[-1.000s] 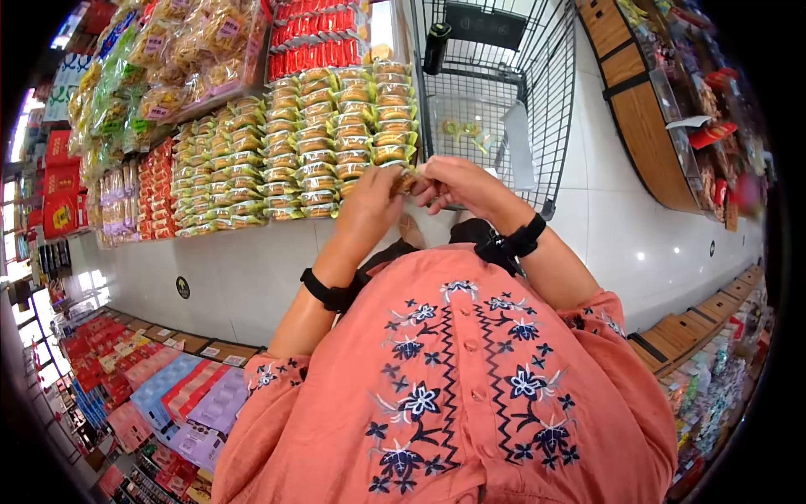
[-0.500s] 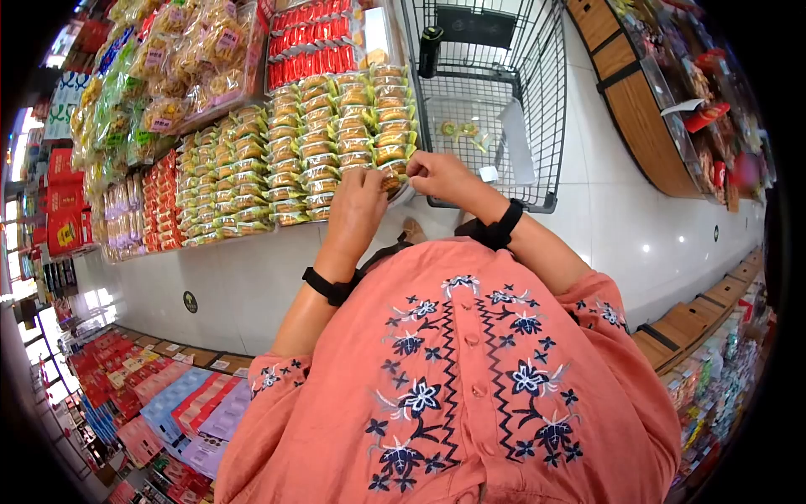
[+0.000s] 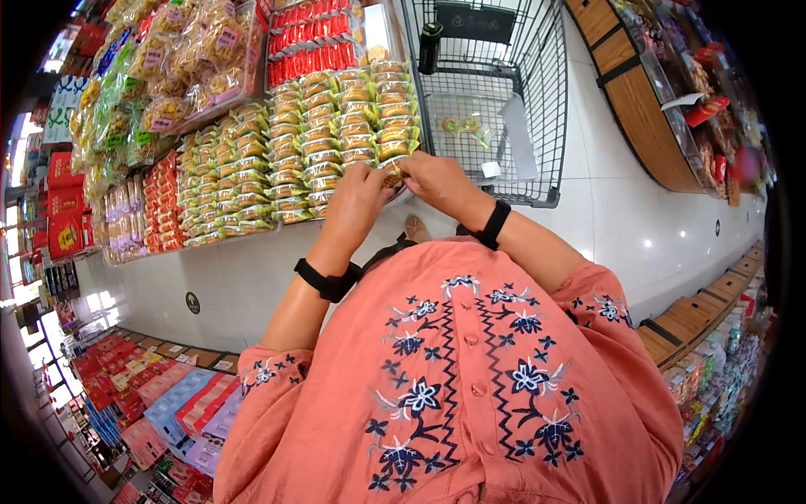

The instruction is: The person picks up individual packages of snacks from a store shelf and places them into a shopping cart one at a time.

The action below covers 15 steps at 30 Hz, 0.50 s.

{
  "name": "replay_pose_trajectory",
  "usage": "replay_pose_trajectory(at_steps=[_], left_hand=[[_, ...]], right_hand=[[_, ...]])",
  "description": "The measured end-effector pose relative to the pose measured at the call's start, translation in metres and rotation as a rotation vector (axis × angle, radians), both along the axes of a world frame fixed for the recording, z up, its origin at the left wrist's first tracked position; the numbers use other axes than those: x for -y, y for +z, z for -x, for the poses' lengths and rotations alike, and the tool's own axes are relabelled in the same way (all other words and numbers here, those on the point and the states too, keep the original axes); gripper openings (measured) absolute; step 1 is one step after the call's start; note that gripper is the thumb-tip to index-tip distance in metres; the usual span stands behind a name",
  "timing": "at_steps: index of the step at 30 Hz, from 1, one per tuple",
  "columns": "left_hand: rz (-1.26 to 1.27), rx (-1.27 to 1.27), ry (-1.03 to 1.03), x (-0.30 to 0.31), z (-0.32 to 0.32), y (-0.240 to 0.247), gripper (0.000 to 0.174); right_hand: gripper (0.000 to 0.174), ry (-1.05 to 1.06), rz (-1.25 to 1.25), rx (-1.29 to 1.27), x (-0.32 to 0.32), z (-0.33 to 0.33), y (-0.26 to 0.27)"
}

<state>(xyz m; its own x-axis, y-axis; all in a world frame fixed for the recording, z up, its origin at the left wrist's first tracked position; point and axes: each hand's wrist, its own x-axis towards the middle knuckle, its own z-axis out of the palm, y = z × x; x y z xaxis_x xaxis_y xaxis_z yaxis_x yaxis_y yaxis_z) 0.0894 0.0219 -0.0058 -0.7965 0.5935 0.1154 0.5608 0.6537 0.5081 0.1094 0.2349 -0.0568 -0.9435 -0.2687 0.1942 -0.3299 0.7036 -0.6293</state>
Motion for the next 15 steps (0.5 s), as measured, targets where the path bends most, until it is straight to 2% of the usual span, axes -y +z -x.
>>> replay_pose_trajectory(at_steps=[7, 10, 15], left_hand=[[-0.004, -0.018, -0.041, 0.002, 0.0, 0.004, 0.025], [0.024, 0.012, -0.036, 0.0, 0.0, 0.005, 0.024], [0.042, 0.029, -0.058, 0.001, 0.001, 0.0, 0.022]], right_hand=[[0.021, -0.017, -0.032, -0.045, 0.006, -0.004, -0.001], [0.021, -0.04, -0.121, -0.047, 0.01, -0.004, 0.002], [0.016, -0.033, 0.027, -0.116, 0.008, -0.004, -0.007]])
